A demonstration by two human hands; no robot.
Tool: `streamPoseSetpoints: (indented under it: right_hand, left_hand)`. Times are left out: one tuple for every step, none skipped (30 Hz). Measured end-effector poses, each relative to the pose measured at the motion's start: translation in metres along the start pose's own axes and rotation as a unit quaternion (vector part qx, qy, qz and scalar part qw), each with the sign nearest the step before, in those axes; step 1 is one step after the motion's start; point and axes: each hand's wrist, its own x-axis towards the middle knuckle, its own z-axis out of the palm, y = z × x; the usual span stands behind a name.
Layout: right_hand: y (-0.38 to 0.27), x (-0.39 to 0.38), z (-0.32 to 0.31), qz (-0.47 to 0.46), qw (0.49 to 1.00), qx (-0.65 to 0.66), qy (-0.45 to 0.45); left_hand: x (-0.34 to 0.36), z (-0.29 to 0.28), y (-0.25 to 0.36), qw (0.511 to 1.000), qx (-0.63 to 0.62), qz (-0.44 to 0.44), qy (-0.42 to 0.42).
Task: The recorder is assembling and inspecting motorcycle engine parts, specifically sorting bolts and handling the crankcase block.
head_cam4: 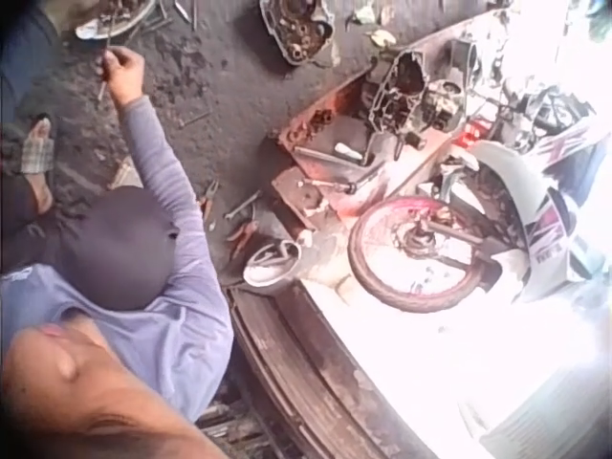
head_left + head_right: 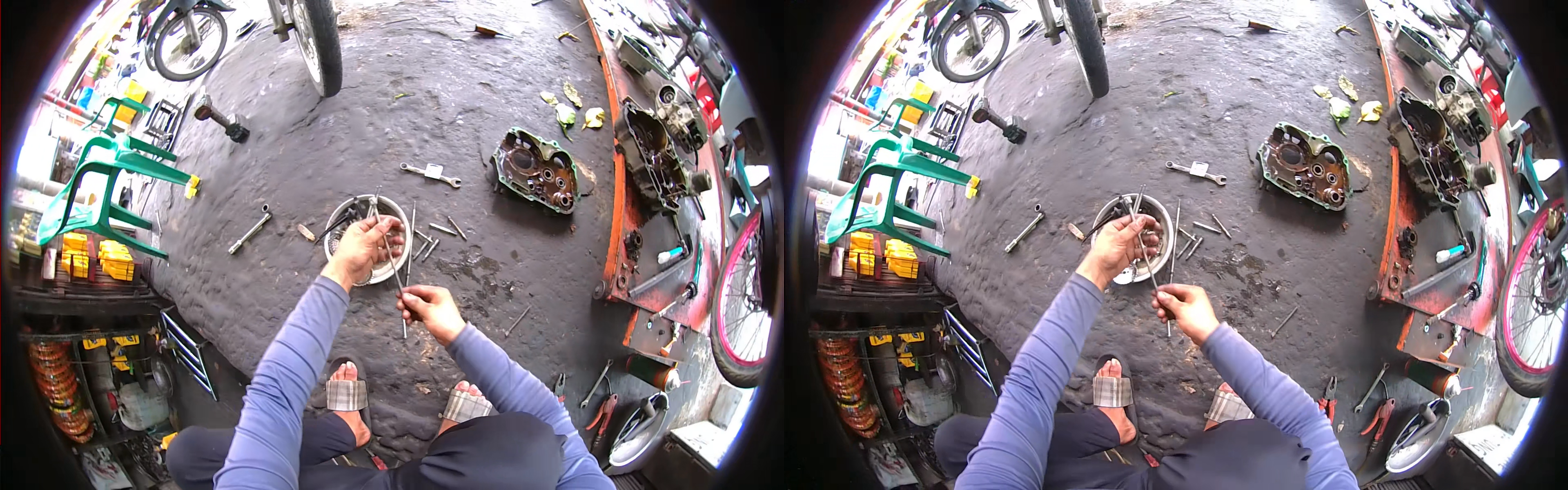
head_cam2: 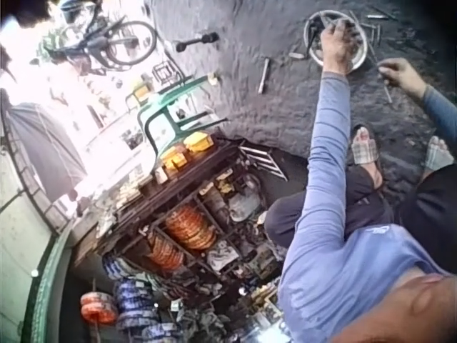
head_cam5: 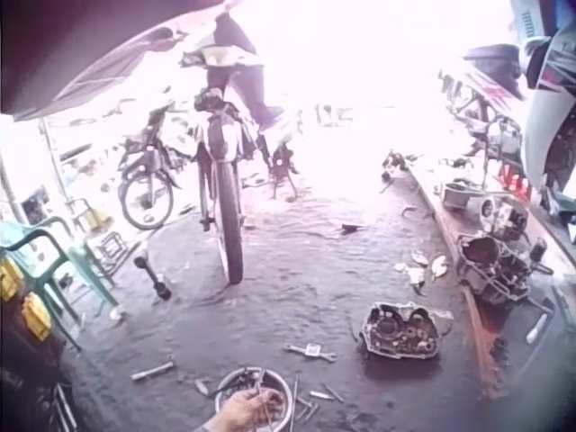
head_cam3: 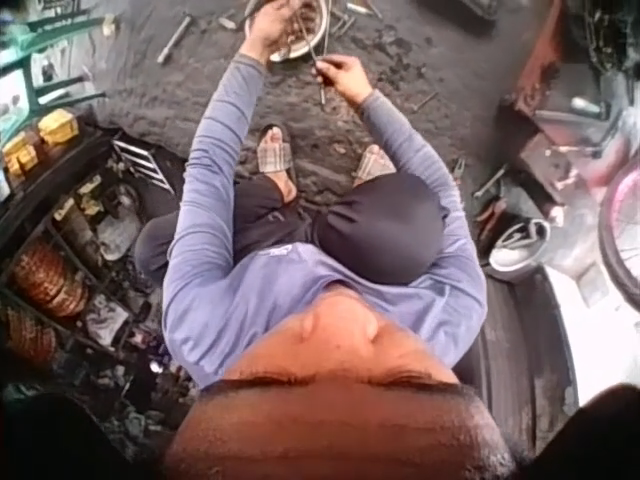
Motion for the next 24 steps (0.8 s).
streamPoseSetpoints:
  right_hand:
    - [0.000, 0.010, 0.002, 0.005, 1.000, 0.008, -0.018]
    - [0.004, 0.014, 0.004, 0.006, 1.000, 0.008, -0.012]
    - [0.009, 0.016, 0.006, 0.011, 0.999, 0.032, -0.018]
    - [0.014, 0.015, 0.006, 0.017, 0.998, 0.055, -0.025]
    - [0.020, 0.012, 0.007, 0.005, 0.999, 0.023, -0.023]
    - [0.031, 0.008, 0.001, 0.000, 0.997, -0.083, -0.001]
    - [0.036, -0.003, -0.008, -0.096, 0.962, -0.251, 0.039]
    - [0.037, -0.016, -0.015, -0.187, 0.890, -0.408, 0.075]
    - [0.034, -0.034, -0.025, -0.185, 0.876, -0.431, 0.110]
    - [0.024, -0.056, -0.037, -0.182, 0.858, -0.456, 0.149]
    - [0.014, -0.079, -0.047, -0.084, 0.903, -0.365, 0.208]
    - [0.011, -0.093, -0.055, 0.011, 0.932, -0.259, 0.252]
    - [0.018, -0.103, -0.070, -0.115, 0.897, -0.303, 0.301]
    - [0.026, -0.113, -0.089, -0.237, 0.840, -0.344, 0.346]
    - [0.028, -0.124, -0.104, -0.171, 0.877, -0.259, 0.367]
    - [0.027, -0.132, -0.117, -0.101, 0.901, -0.173, 0.385]
    - [0.010, -0.133, -0.121, -0.032, 0.889, -0.261, 0.376]
    - [-0.003, -0.121, -0.119, -0.110, 0.845, -0.376, 0.365]
    - [-0.018, -0.102, -0.115, -0.187, 0.784, -0.481, 0.346]
    - [-0.022, -0.070, -0.119, -0.252, 0.757, -0.500, 0.337]
    - [-0.031, -0.035, -0.119, -0.250, 0.766, -0.495, 0.326]
    - [-0.045, 0.001, -0.120, -0.278, 0.719, -0.550, 0.320]
    - [-0.055, 0.039, -0.130, -0.326, 0.670, -0.589, 0.315]
    - [-0.066, 0.078, -0.130, -0.355, 0.627, -0.627, 0.296]
  left_hand:
    - [0.000, -0.002, -0.011, 0.999, -0.029, 0.006, 0.013]
    - [-0.004, 0.000, -0.020, 0.998, -0.062, 0.010, 0.010]
    - [-0.009, 0.006, -0.032, 0.997, -0.069, -0.005, 0.038]
    - [-0.017, 0.015, -0.042, 0.995, -0.075, -0.021, 0.066]
    - [-0.022, 0.012, -0.055, 0.998, -0.027, -0.027, 0.055]
    - [-0.024, 0.009, -0.069, 0.998, 0.022, -0.033, 0.042]
    - [-0.028, 0.020, -0.074, 0.990, 0.092, -0.065, 0.083]
    - [-0.033, 0.019, -0.079, 0.979, 0.186, -0.022, 0.081]
    - [-0.038, 0.022, -0.087, 0.941, 0.310, 0.095, 0.096]
    - [-0.042, 0.031, -0.089, 0.877, 0.419, 0.212, 0.105]
    - [-0.050, 0.043, -0.086, 0.916, 0.374, 0.134, 0.060]
    - [-0.060, 0.046, -0.080, 0.941, 0.334, 0.054, 0.025]
    - [-0.061, 0.046, -0.092, 0.942, 0.331, 0.057, -0.019]
    - [-0.060, 0.059, -0.095, 0.956, 0.287, -0.019, -0.062]
    - [-0.057, 0.068, -0.100, 0.963, 0.254, -0.036, -0.085]
    - [-0.052, 0.076, -0.105, 0.969, 0.218, -0.052, -0.109]
    - [-0.049, 0.082, -0.104, 0.952, 0.277, -0.040, -0.126]
    - [-0.047, 0.080, -0.105, 0.953, 0.277, -0.038, -0.121]
    - [-0.043, 0.076, -0.108, 0.955, 0.252, -0.048, -0.151]
    - [-0.043, 0.069, -0.107, 0.955, 0.231, -0.062, -0.176]
    - [-0.047, 0.071, -0.087, 0.957, 0.202, -0.100, -0.180]
    - [-0.048, 0.071, -0.073, 0.957, 0.189, -0.117, -0.185]
    - [-0.048, 0.081, -0.058, 0.951, 0.229, -0.091, -0.184]
    - [-0.050, 0.084, -0.046, 0.943, 0.273, -0.067, -0.177]
